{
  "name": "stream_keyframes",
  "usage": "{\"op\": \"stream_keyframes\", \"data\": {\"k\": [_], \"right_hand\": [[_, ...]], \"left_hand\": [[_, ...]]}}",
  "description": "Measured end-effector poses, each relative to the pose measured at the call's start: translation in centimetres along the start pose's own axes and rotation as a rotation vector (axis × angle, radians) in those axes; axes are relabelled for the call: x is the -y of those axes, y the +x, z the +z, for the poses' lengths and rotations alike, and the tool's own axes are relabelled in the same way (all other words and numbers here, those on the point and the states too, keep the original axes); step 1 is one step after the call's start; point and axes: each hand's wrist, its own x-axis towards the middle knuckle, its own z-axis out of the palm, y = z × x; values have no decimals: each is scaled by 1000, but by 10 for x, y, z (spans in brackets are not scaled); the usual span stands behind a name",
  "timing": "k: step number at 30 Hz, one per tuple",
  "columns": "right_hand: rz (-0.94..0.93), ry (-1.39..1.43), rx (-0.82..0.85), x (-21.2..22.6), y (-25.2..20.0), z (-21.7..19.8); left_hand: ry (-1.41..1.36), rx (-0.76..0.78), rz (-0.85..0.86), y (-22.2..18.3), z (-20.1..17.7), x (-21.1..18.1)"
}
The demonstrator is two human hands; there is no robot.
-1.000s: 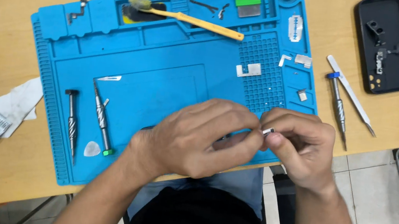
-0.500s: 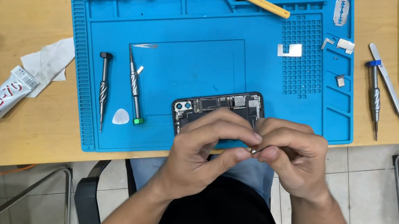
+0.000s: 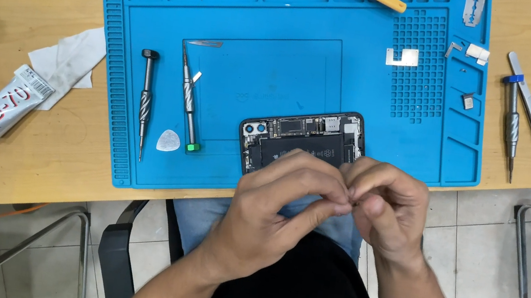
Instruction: Using precision tools to install and screw internal components into a smartphone casing on a repair mat.
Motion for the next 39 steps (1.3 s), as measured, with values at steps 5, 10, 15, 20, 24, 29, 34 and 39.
{"op": "stream_keyframes", "data": {"k": [5, 10, 15, 20, 24, 29, 34, 39], "right_hand": [[34, -232, 35, 15, 5, 3], [28, -238, -105, 4, 1, 7], [1, -273, -111, -1, -2, 4], [-71, -405, -69, -14, -1, -11], [-147, -786, -131, -11, 10, -39], [-197, -1090, 247, 0, 49, -37], [-268, -1139, 448, -7, 67, -35], [-252, -1165, 480, -7, 66, -39]], "left_hand": [[233, 91, 87, 1, -5, 5], [206, 43, 54, -4, -1, 17], [253, -9, 76, -3, 2, 27], [324, -42, 30, -2, -1, 41], [414, -88, -91, 0, -14, 58], [648, -78, -97, 10, -15, 75], [722, -74, -132, 14, -12, 81], [807, -25, -103, 18, -12, 85]]}}
